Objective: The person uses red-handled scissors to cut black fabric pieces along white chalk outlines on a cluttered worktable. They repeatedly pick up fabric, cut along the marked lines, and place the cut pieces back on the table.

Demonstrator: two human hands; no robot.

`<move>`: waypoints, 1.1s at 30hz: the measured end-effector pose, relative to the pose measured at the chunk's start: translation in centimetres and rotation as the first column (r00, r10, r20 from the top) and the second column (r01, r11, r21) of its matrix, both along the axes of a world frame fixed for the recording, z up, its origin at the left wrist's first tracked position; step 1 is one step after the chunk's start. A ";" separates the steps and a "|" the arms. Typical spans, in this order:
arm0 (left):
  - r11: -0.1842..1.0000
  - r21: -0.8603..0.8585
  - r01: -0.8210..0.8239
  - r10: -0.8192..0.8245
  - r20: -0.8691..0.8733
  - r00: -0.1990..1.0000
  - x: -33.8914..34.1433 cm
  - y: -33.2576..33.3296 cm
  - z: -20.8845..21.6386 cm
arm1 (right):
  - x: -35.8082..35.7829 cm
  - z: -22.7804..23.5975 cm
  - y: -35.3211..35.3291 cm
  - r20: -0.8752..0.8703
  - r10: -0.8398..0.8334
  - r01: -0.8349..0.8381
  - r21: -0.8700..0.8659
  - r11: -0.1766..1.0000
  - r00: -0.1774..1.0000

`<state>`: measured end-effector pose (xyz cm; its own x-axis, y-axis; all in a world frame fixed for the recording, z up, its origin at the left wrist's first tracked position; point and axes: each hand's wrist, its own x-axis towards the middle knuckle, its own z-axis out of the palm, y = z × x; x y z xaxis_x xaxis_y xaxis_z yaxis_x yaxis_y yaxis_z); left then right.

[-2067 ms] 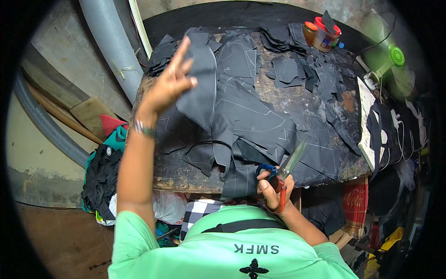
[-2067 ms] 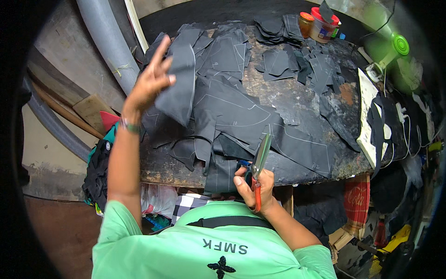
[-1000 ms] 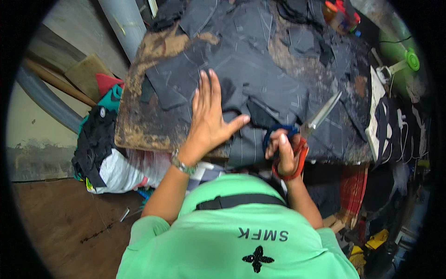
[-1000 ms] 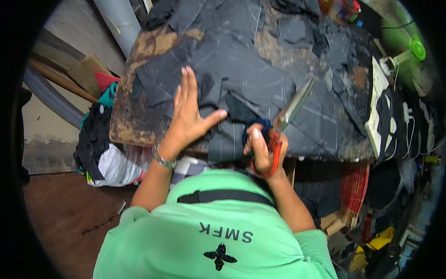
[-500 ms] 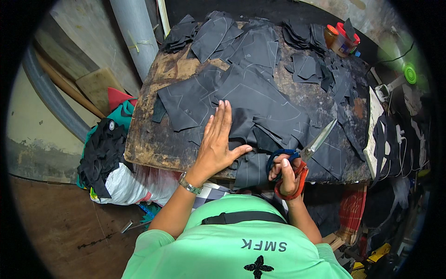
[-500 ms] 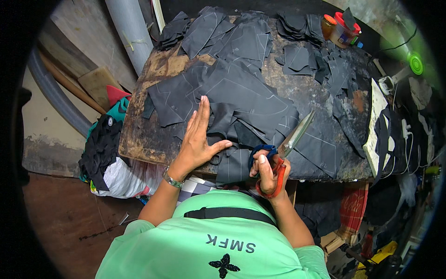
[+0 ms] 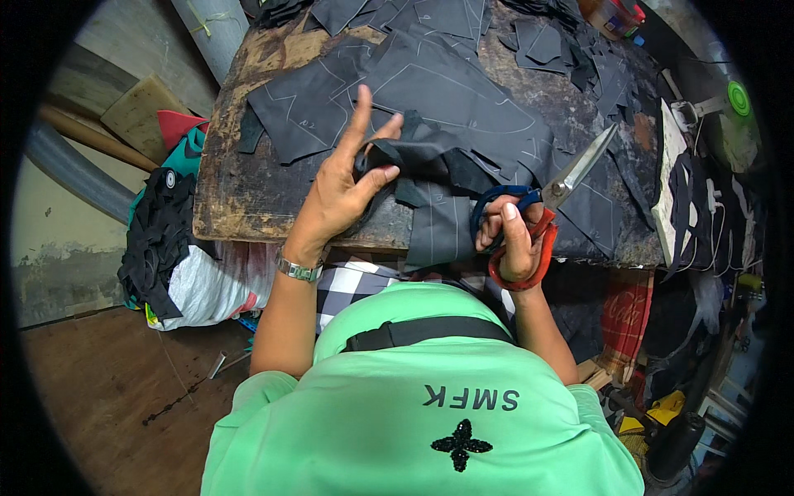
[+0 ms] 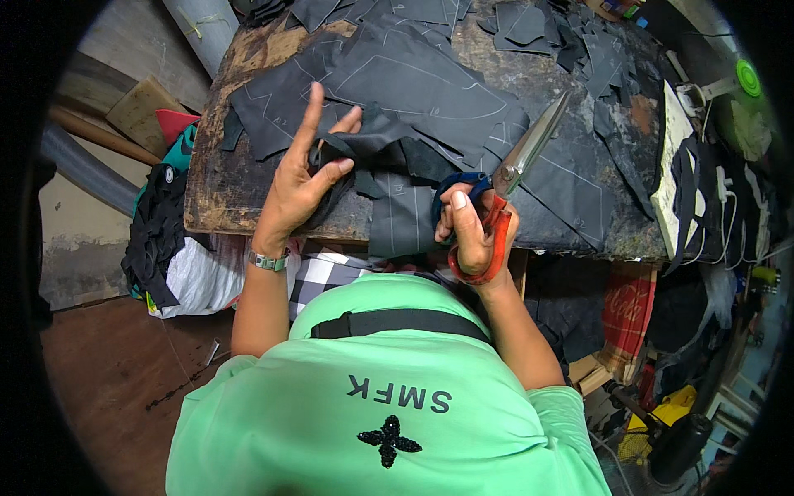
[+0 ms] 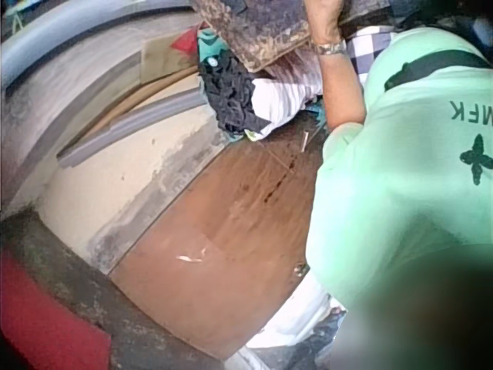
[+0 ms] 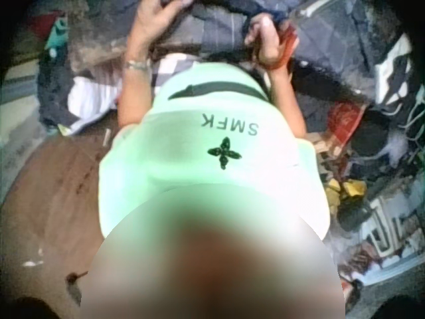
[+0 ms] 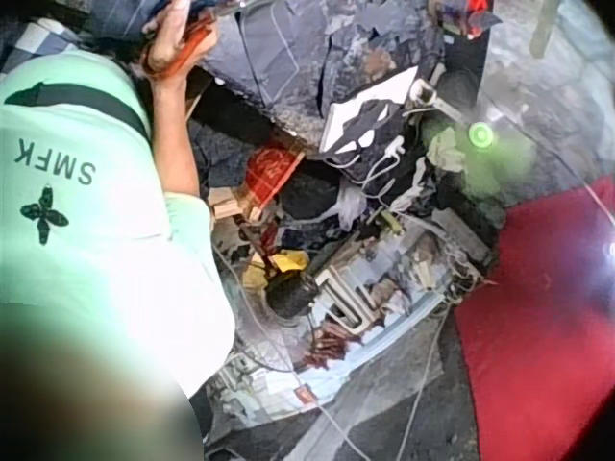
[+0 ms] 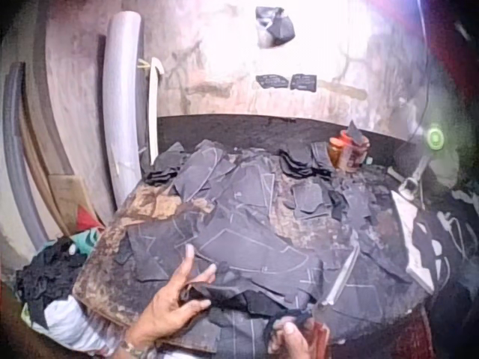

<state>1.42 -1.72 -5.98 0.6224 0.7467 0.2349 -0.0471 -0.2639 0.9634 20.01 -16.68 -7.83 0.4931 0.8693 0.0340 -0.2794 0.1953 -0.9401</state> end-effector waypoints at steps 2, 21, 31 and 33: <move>0.983 0.186 -0.003 0.019 -0.086 0.996 0.0 0.0 0.0 | 0.0 0.2 0.1 0.022 -0.004 0.003 0.014 1.000 1.000; 0.754 -0.657 0.000 0.327 0.375 0.868 -5.9 1.3 0.5 | 0.3 -0.2 0.1 0.033 0.010 -0.011 0.010 1.000 0.999; 0.751 -0.025 -0.660 0.631 -0.270 0.728 -22.0 -1.0 5.0 | 0.0 0.4 0.2 0.021 0.009 -0.009 -0.001 1.000 1.000; 0.749 0.133 -0.649 0.639 -0.401 0.656 -25.3 -1.8 4.6 | 0.0 0.4 0.2 0.030 0.015 -0.015 0.003 1.000 0.999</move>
